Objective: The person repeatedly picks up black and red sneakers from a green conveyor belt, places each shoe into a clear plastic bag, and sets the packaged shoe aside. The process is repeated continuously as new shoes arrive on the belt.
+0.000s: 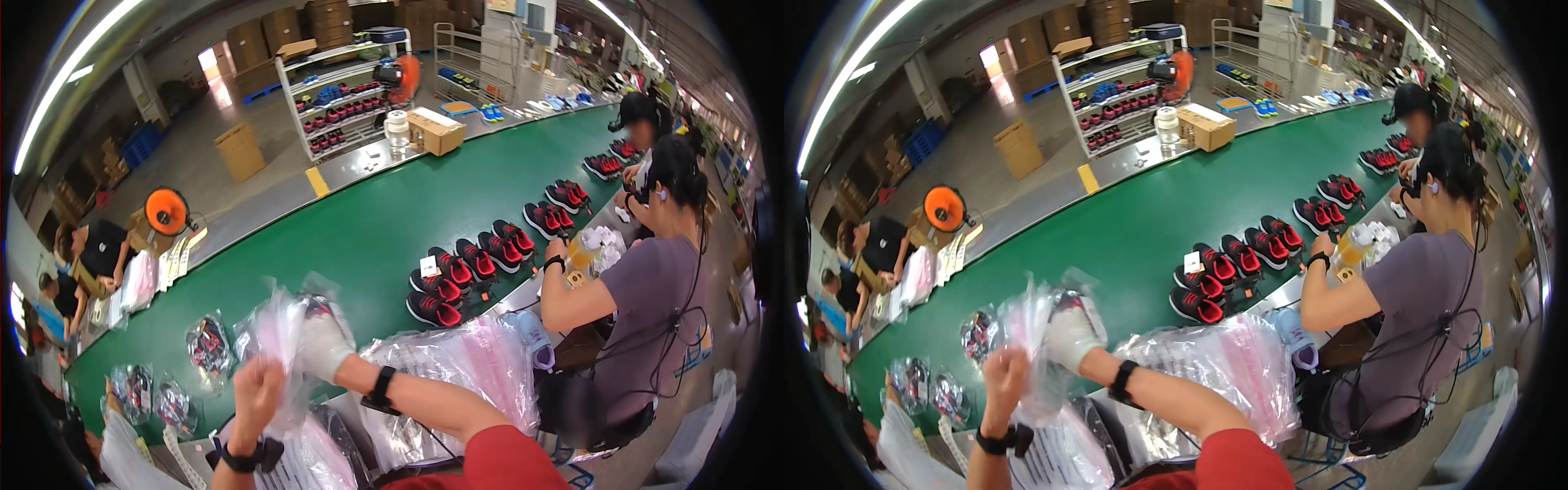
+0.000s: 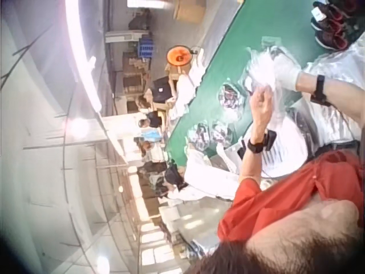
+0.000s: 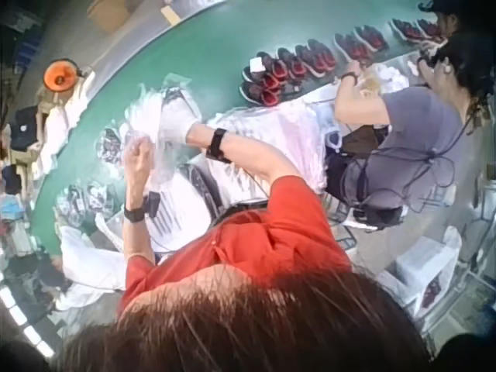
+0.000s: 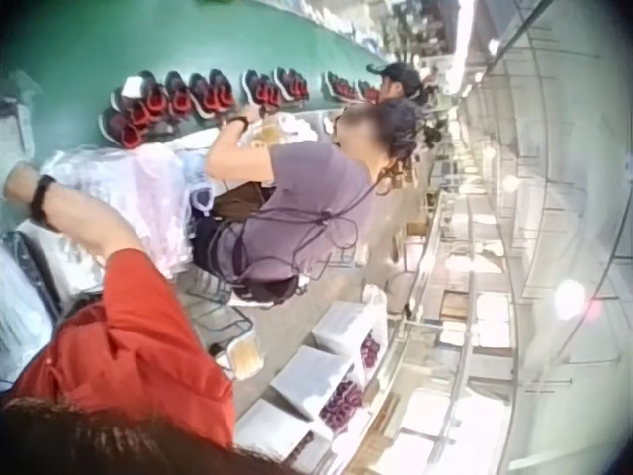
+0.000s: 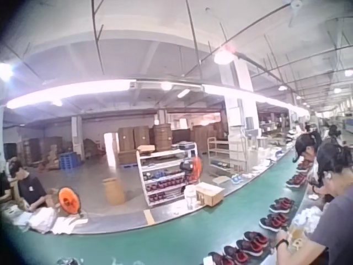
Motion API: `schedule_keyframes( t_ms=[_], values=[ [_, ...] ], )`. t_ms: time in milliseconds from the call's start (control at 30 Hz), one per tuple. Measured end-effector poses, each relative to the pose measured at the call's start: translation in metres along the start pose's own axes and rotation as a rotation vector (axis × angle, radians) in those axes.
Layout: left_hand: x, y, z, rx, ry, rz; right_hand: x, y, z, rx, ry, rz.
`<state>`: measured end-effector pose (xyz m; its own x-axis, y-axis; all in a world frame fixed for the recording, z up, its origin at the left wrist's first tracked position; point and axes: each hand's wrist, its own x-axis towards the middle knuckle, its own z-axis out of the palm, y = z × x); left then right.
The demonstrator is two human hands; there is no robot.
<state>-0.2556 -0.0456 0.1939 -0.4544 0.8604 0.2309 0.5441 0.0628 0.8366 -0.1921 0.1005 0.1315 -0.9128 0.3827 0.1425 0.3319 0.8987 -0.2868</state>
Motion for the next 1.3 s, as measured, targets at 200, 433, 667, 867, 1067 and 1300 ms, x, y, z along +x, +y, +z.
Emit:
schedule_keyframes(
  t_ms=[200, 433, 667, 867, 1067, 1300],
  values=[
    [0.015, -0.036, 0.007, 0.215, 0.069, -0.029, 0.075, -0.009, 0.081, 0.014, 0.012, 0.122],
    [0.059, -0.179, -0.067, 0.032, 0.563, -0.247, 0.034, 0.009, 0.146, 0.287, -0.253, 0.064],
    [0.036, -0.104, -0.122, -0.301, 0.507, -0.273, 0.063, 0.015, 0.191, 0.776, -0.147, 0.33],
    [-0.012, -0.091, -0.133, -0.335, 0.618, -0.263, 0.077, 0.009, 0.178, 0.864, -0.03, 0.502],
    [-0.018, -0.081, -0.108, -0.657, 0.541, -0.395, 0.053, 0.044, 0.087, 1.048, -0.526, 0.514],
    [-0.004, -0.043, -0.039, -0.939, 0.257, -0.443, -0.02, -0.043, 0.027, 1.279, -0.224, -0.181]
  ],
)
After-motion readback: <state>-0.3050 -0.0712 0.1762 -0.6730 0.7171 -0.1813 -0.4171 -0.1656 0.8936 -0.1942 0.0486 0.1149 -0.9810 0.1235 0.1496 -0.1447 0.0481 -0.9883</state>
